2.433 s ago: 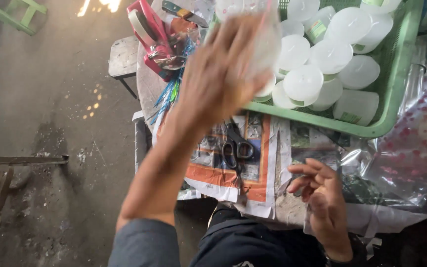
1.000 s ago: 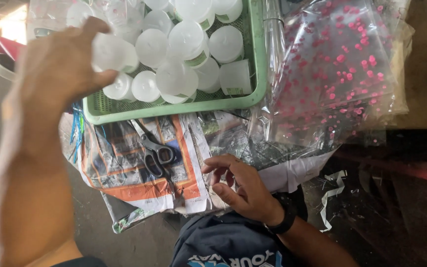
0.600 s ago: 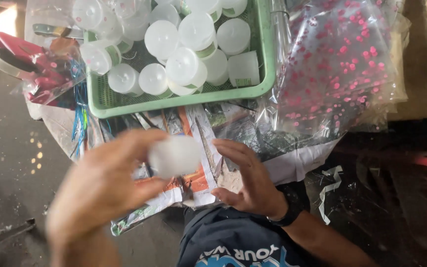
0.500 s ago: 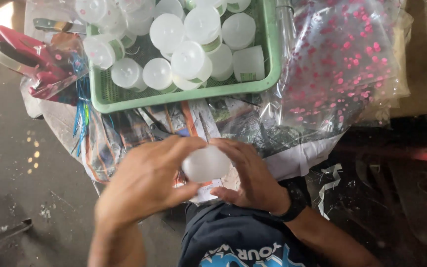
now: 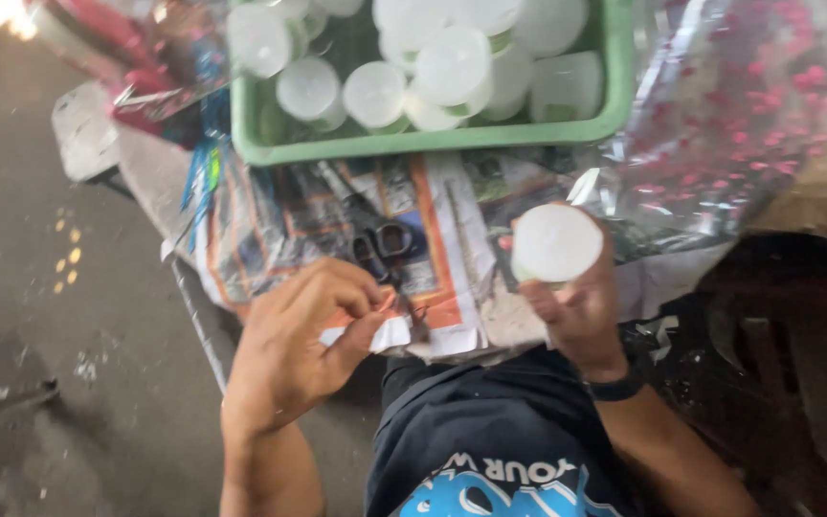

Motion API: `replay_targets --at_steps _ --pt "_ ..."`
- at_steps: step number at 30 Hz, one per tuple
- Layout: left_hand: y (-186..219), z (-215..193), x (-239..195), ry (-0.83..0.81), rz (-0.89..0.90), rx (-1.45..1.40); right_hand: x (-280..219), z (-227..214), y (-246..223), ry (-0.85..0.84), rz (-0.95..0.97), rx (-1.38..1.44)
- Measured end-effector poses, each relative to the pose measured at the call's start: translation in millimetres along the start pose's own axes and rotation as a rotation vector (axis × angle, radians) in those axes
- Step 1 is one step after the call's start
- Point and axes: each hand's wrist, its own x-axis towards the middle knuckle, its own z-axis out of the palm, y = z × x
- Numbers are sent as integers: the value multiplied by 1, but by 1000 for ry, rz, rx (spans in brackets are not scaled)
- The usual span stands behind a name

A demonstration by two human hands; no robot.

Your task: Wrapping small white candles in decorative plastic film bags at a packaging station.

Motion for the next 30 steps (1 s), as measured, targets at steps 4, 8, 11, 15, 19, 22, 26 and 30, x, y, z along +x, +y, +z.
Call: replay_targets --at_steps 4,8,11,15,19,22,26,30 --pt "-18 2 -26 -46 -59 -1 6 6 3 -33 27 43" --pt "-24 6 -39 -58 -61 77 8 5 5 42 75 106" --pt "-21 7 -38 81 -37 -26 9 11 -1 64 78 93" --pt "-29 11 -40 52 -62 28 7 13 0 66 60 74" --pt "-34 5 -33 105 -39 34 6 17 2 98 26 -61" --pt "-40 6 -33 114 -44 106 3 25 -4 26 -63 -208" --pt "-48 7 -36 150 -117 140 -1 36 -8 -107 -110 -361" --pt "-60 -11 -39 369 -77 97 2 48 -17 -176 -194 -545"
